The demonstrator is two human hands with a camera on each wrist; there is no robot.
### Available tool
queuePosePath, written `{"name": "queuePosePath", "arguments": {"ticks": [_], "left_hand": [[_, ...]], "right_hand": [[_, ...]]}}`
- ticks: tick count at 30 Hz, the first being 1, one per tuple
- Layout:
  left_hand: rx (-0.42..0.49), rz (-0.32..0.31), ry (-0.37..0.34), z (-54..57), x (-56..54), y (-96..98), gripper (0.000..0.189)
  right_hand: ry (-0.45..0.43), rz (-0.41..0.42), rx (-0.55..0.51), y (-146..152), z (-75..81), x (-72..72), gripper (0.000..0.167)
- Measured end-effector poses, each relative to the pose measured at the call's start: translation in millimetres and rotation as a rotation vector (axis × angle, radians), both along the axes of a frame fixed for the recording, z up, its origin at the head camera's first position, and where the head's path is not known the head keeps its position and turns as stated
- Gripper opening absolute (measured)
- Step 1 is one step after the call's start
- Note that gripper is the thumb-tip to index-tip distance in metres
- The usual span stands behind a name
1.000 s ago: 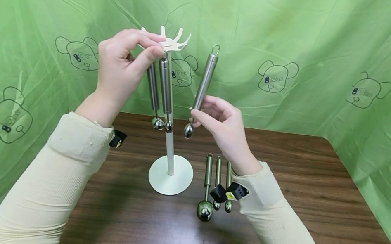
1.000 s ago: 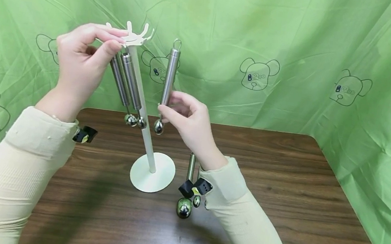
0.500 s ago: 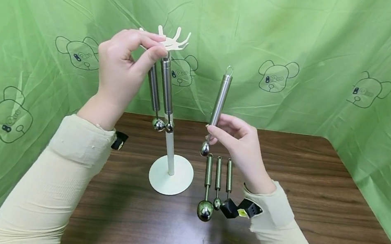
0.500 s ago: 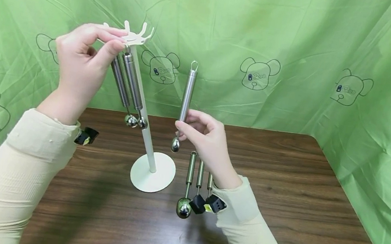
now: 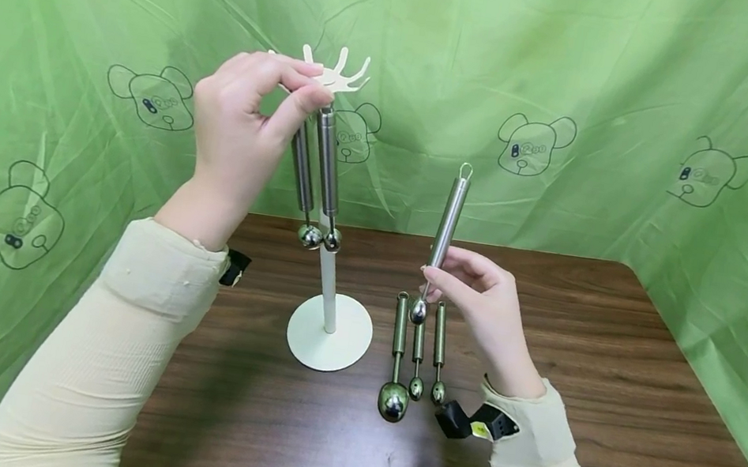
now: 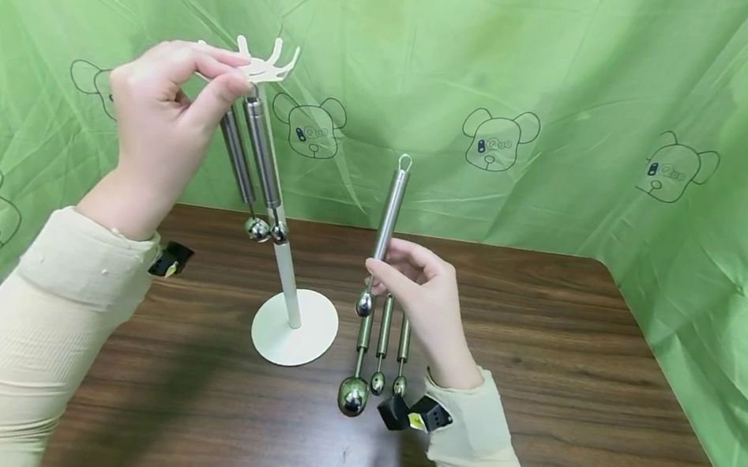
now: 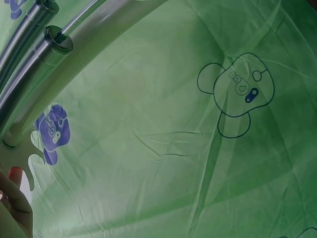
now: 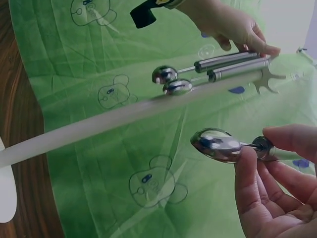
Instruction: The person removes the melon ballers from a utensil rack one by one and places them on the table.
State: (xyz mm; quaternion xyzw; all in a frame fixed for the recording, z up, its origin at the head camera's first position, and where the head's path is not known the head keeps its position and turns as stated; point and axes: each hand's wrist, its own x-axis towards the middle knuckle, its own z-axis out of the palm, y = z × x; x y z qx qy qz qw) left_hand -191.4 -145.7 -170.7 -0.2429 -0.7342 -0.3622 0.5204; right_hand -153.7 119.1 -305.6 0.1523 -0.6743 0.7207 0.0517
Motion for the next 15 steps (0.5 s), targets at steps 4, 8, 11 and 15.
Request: {"name": "queuePosePath", "arguments": {"ticks": [4, 8, 11, 15], "left_hand": [[-0.015, 0.033, -0.004, 0.8, 1.5, 2.1, 0.019], [-0.023, 0.067, -0.005, 1.1, 2.2, 3.9, 0.022], [-0.025, 0.084, -0.008, 1.0, 2.7, 4.9, 0.024], [-0.027, 0.098, -0.016, 0.3, 3.2, 6.0, 0.025]], "right_hand": [[-0.011, -0.03, 0.024, 7, -10.1, 1.5, 0.024], [-0.037, -0.051, 0.051, 14, -19.2, 3.4, 0.024], [-0.06, -0.065, 0.058, 18, -25.7, 4.6, 0.025], [-0.09, -0.069, 0.063, 25, -35.1, 6.0, 0.025]]}}
